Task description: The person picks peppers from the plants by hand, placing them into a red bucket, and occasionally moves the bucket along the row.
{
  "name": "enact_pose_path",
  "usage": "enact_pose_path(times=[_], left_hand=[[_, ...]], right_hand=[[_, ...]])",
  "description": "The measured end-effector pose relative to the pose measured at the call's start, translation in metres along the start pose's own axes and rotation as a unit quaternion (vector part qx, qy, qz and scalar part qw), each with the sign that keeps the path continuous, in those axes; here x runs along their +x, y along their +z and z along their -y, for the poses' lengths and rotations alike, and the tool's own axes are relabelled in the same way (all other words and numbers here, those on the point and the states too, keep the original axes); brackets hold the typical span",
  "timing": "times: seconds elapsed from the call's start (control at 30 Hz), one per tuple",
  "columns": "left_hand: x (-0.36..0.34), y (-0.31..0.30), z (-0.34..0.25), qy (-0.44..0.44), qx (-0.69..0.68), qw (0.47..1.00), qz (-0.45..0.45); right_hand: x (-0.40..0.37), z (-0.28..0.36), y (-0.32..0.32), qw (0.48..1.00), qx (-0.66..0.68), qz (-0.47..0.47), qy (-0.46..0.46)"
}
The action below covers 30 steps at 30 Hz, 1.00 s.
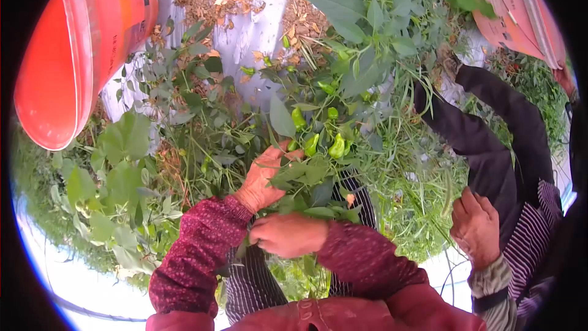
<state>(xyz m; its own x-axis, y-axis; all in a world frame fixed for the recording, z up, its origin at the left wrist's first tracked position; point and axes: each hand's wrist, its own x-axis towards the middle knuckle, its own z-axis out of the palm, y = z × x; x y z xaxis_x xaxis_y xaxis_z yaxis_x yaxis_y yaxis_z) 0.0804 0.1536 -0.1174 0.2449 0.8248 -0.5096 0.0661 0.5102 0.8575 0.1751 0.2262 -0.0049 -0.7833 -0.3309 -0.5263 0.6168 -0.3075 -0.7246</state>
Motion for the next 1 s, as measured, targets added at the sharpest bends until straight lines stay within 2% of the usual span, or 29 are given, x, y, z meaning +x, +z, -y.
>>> enact_pose_path(times=[0.03,0.1,0.17,0.2,0.23,0.33,0.4,0.43,0.47,0.53,0.57,0.6,0.63,0.73,0.83,0.87,1.0], left_hand=[[-0.004,-0.001,-0.004,0.000,-0.006,1.000,0.002],[-0.009,-0.005,-0.018,-0.138,0.012,0.989,0.044],[-0.013,-0.004,-0.028,-0.034,0.062,0.996,0.046],[-0.018,0.000,-0.020,0.007,0.037,0.999,0.027],[-0.019,0.002,-0.029,-0.026,0.011,0.999,0.016],[-0.027,0.005,-0.029,-0.001,-0.009,1.000,0.014],[-0.028,0.002,-0.044,0.076,0.225,0.971,0.030],[-0.029,0.003,-0.046,0.076,0.224,0.971,0.030],[-0.029,0.003,-0.047,0.083,0.244,0.966,0.035],[-0.028,0.003,-0.050,0.089,0.262,0.960,0.038],[-0.027,0.004,-0.053,0.086,0.272,0.958,0.038],[-0.026,0.005,-0.055,0.085,0.281,0.955,0.039],[-0.026,0.007,-0.054,0.084,0.281,0.955,0.036],[-0.026,0.013,-0.051,0.086,0.303,0.947,0.057],[-0.026,0.014,-0.054,0.084,0.301,0.948,0.053],[-0.027,0.014,-0.054,0.079,0.300,0.949,0.054],[-0.025,0.014,-0.053,0.088,0.312,0.945,0.045]], right_hand=[[-0.015,0.003,-0.007,1.000,0.003,0.000,0.005],[-0.049,0.006,-0.023,0.997,0.051,-0.042,-0.041],[-0.083,0.004,-0.031,0.985,0.140,-0.083,-0.062],[-0.100,0.001,-0.035,0.978,0.162,-0.112,-0.063],[-0.115,-0.001,-0.039,0.971,0.184,-0.141,-0.065],[-0.139,0.012,-0.055,0.891,0.328,-0.310,0.052],[-0.129,0.013,-0.070,0.861,0.296,-0.411,0.049],[-0.118,0.014,-0.077,0.845,0.278,-0.455,0.044],[-0.106,0.008,-0.083,0.845,0.277,-0.455,0.045],[-0.078,-0.010,-0.095,0.894,0.012,-0.441,0.082],[-0.065,-0.009,-0.100,0.894,0.011,-0.440,0.083],[-0.051,-0.007,-0.103,0.886,-0.145,-0.392,0.203],[-0.042,-0.007,-0.106,0.840,-0.297,-0.328,0.314],[-0.027,-0.016,-0.101,0.846,-0.325,-0.278,0.318],[-0.031,-0.028,-0.096,0.854,-0.328,-0.278,0.293],[-0.035,-0.029,-0.093,0.852,-0.316,-0.324,0.263],[-0.054,-0.016,-0.079,0.853,-0.246,-0.389,0.246]])
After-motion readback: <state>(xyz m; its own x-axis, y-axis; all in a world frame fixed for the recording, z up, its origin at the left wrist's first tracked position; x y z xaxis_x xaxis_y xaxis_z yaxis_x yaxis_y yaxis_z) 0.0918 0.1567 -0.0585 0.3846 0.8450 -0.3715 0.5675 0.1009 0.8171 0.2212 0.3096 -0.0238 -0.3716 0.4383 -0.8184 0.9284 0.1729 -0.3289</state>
